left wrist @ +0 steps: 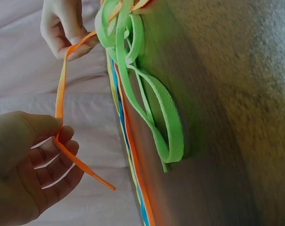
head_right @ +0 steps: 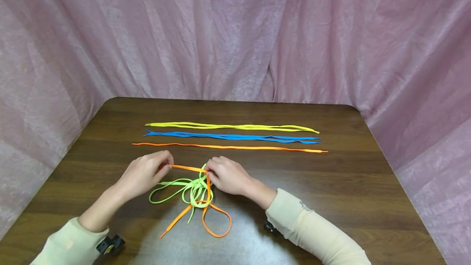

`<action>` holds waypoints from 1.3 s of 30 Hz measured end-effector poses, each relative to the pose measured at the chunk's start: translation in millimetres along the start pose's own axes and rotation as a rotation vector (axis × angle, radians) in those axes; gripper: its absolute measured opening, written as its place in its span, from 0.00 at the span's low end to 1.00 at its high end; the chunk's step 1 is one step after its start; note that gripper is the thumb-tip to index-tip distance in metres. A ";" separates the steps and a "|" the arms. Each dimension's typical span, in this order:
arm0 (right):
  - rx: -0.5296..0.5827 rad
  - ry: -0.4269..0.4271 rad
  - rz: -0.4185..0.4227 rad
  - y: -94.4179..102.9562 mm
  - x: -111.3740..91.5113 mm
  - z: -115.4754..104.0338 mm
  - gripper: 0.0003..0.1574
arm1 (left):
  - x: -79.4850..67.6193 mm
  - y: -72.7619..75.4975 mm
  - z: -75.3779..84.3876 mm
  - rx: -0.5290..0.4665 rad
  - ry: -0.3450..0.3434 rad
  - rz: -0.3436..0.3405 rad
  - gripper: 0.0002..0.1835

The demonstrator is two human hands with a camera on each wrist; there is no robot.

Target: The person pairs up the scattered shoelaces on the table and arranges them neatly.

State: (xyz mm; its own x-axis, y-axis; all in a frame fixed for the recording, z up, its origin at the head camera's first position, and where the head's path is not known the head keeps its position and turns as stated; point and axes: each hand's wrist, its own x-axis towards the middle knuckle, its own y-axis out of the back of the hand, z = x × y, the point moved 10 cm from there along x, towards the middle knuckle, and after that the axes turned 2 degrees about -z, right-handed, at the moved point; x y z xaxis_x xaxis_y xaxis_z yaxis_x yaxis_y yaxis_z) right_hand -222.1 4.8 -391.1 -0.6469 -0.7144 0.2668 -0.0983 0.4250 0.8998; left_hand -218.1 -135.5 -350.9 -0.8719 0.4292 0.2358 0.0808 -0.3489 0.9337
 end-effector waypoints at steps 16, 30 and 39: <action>0.066 0.000 -0.113 -3.4 -11.1 7.2 0.04 | 2.5 -6.7 -11.2 0.007 -0.001 -0.022 0.06; -0.013 -0.008 -0.119 5.6 -31.3 23.9 0.07 | -3.4 -5.4 -38.1 0.057 0.039 -0.021 0.04; -0.041 -0.060 -0.153 16.0 -47.1 38.1 0.07 | -5.4 -7.6 -47.8 0.065 0.050 -0.025 0.02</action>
State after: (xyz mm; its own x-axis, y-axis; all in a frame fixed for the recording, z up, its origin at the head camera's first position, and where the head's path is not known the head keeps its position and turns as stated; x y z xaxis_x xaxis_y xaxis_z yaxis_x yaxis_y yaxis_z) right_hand -222.0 66.5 -402.5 -0.6705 -0.7344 0.1056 -0.1690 0.2898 0.9421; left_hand -237.0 -175.0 -372.2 -0.8968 0.3948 0.1997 0.0881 -0.2829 0.9551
